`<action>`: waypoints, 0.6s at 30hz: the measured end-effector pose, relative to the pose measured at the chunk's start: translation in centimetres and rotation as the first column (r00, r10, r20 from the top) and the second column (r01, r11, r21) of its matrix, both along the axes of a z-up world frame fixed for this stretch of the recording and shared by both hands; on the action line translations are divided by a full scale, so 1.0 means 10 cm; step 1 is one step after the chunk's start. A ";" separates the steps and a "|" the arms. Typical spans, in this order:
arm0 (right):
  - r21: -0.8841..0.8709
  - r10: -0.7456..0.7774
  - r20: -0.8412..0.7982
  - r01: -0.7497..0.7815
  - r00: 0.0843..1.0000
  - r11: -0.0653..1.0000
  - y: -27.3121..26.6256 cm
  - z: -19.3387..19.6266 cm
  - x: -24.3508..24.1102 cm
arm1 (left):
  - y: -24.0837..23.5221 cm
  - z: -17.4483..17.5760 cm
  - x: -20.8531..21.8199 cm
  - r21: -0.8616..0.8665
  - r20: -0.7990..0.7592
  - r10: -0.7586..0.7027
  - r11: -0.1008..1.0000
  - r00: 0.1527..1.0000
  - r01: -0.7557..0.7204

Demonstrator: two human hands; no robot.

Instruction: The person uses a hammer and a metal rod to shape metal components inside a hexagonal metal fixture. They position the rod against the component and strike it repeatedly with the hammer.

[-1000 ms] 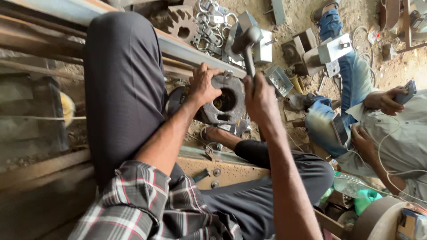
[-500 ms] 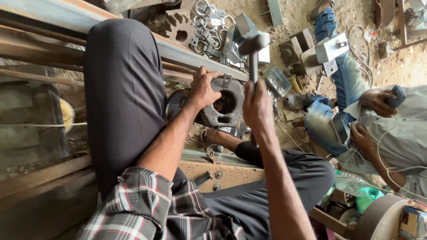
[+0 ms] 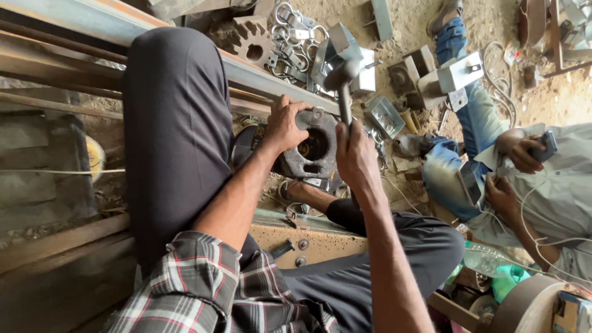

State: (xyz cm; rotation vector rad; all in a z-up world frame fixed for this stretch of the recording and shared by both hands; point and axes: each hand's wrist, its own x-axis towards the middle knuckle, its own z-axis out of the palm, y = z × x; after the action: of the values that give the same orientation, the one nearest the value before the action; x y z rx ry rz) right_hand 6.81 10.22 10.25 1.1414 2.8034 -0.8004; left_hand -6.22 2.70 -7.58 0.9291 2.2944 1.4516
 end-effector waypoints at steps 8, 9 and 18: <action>-0.135 -0.055 -0.013 0.053 0.998 0.989 -0.03 -0.15 0.16 | -0.04 -0.06 0.00 -0.068 0.067 -0.026 0.997 0.997 0.031; -0.105 -0.050 -0.035 0.047 0.998 0.993 -0.03 -0.20 0.20 | -0.03 -0.05 0.04 -0.027 0.058 -0.013 1.000 0.998 0.015; 0.361 0.162 -0.099 -0.117 0.982 0.925 -0.36 -0.74 0.57 | 0.00 0.03 0.05 -0.149 0.121 -0.020 0.988 0.992 0.038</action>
State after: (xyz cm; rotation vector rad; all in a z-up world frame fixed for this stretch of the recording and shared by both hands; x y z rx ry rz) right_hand 12.53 6.67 2.90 0.9325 3.1849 -0.3774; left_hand -5.75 2.67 -7.31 0.8065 2.2572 1.2653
